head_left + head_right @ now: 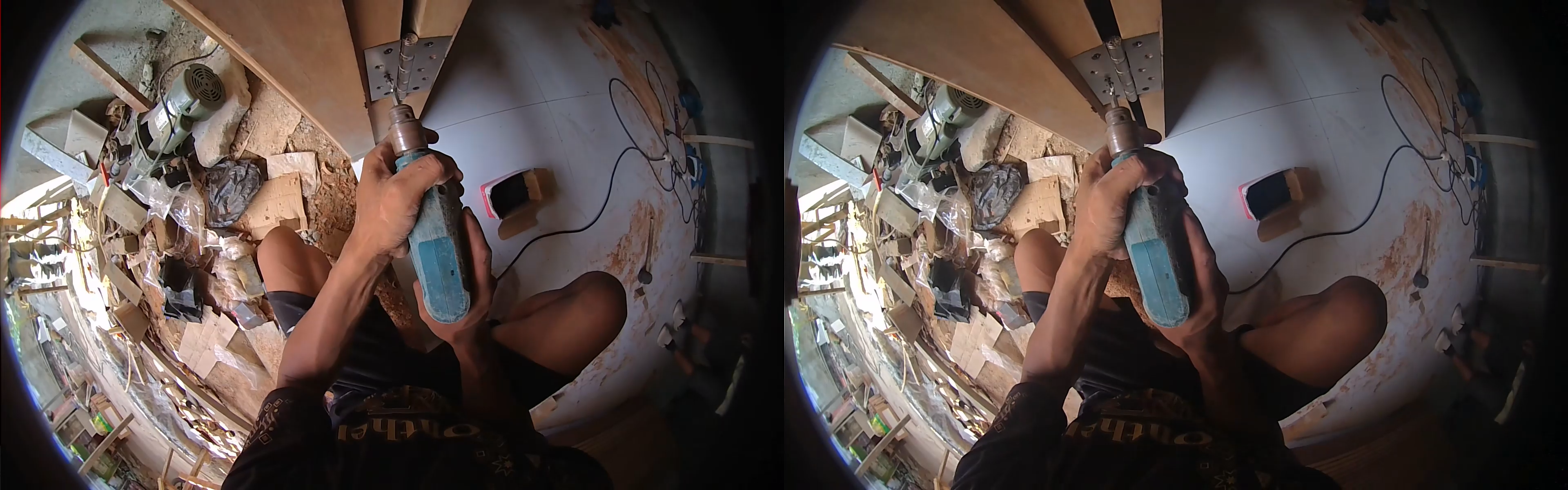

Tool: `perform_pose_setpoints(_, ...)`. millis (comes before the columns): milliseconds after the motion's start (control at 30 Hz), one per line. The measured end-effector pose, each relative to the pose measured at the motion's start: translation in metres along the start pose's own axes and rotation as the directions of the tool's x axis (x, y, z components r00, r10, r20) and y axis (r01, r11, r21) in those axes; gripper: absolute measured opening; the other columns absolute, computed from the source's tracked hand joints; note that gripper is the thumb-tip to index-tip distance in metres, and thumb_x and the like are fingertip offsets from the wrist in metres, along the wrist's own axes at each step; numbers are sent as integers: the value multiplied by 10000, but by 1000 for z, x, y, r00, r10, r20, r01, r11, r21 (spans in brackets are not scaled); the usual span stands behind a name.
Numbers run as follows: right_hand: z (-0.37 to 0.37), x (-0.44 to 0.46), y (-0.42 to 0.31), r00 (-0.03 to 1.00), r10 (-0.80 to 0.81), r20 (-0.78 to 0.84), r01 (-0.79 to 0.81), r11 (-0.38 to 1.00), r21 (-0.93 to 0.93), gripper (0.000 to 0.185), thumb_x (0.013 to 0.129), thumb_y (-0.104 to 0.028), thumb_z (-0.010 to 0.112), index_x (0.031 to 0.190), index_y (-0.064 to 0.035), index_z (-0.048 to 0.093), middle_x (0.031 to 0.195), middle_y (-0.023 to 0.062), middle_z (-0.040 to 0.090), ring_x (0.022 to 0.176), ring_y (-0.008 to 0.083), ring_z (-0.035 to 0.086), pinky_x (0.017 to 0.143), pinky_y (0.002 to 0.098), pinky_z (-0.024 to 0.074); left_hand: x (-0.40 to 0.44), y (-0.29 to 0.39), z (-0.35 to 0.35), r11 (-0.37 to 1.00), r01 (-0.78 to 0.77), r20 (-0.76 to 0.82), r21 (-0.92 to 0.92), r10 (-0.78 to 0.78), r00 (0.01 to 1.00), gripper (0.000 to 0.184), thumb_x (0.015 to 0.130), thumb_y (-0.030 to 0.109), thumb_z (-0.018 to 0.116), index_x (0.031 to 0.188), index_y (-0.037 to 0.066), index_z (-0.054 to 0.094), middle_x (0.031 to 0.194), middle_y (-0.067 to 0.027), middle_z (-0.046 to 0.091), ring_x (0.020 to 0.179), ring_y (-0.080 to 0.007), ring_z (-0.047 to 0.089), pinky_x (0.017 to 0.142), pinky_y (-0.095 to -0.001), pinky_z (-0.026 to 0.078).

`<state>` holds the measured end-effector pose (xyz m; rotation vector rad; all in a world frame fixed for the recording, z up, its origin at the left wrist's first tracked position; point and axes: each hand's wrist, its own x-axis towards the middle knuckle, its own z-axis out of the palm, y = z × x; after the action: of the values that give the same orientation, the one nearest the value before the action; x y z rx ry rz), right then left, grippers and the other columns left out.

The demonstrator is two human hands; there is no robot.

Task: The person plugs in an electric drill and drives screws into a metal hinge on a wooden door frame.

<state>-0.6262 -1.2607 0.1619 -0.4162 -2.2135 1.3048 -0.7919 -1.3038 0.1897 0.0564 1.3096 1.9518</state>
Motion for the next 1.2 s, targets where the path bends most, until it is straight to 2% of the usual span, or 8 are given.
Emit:
perform_pose_setpoints(333, 4, -2, 16, 1000, 8, 3, -8, 1000, 12, 909, 807, -96, 787, 1546, 96, 294, 1500, 291, 456, 1346, 408, 539, 1117, 457, 464, 9, -1, -4, 1000, -16, 55, -21, 17, 998, 430, 839, 79, 684, 1209, -70, 523, 840, -143, 709, 768, -191, 676, 717, -325, 550)
perform_pose_setpoints(567, -2, 16, -13, 998, -8, 69, 16, 993, -118, 790, 866, -24, 714, 1537, 109, 319, 1476, 326, 485, 1323, 400, 572, 1097, 456, 479, 12, -4, -13, 952, 47, 171, -304, 5, 985, 547, 808, 43, 625, 1323, -78, 486, 863, -191, 711, 727, -250, 697, 712, -375, 599)
perform_pose_setpoints(833, -26, 1, -31, 999, 35, -21, -37, 996, -76, 832, 776, 48, 643, 1558, 44, 357, 1474, 211, 525, 1290, 348, 587, 1065, 423, 495, -8, -12, 6, 929, 97, 83, -356, -72, 994, 382, 963, 276, 714, 1221, 75, 518, 920, -130, 691, 809, -231, 699, 731, -354, 586)
perform_pose_setpoints(900, -21, -39, -7, 966, 255, 32, -255, 938, 235, 780, 741, 58, 633, 1494, 75, 429, 1346, 171, 605, 1131, 271, 649, 990, 401, 541, -9, -51, -14, 997, -52, 76, 63, 47, 996, 393, 1019, 388, 622, 1279, 112, 519, 1081, -140, 669, 958, -181, 682, 764, -331, 559)
perform_pose_setpoints(1000, -24, -34, -33, 831, 546, 110, -539, 738, 406, 599, 713, 97, 551, 1312, 95, 566, 1088, 167, 651, 892, 236, 632, 796, 357, 565, -29, -100, -24, 925, -92, -152, 368, 157, 976, 803, 1025, 650, 444, 1496, 3, 390, 1236, -276, 645, 1018, -389, 661, 907, -429, 522)
perform_pose_setpoints(1033, -32, -31, -28, 805, 550, 222, -592, 731, 339, 588, 722, 83, 539, 1309, 101, 564, 1072, 166, 646, 875, 232, 621, 779, 358, 561, -37, -113, -31, 880, -135, -216, 455, 256, 942, 755, 1029, 556, 500, 1485, -34, 380, 1230, -303, 644, 1007, -428, 678, 899, -472, 531)
perform_pose_setpoints(1133, -41, -17, -48, 742, 578, 338, -636, 767, 82, 656, 746, 38, 522, 1401, 63, 485, 1017, 177, 637, 797, 229, 613, 661, 338, 558, -80, -116, -65, 801, -350, -250, 486, 511, 822, 89, 830, 120, 707, 824, 37, 674, 713, -153, 670, 715, -370, 676, 679, -465, 512)
perform_pose_setpoints(1200, -56, -1, -37, 705, 553, 445, -587, 806, -72, 457, 804, 19, 593, 1255, 88, 573, 955, 183, 657, 747, 249, 624, 661, 390, 556, -105, -105, -85, 817, -397, -305, 418, 538, 786, 99, 822, 106, 718, 780, 47, 651, 644, -133, 643, 652, -368, 663, 623, -462, 497)
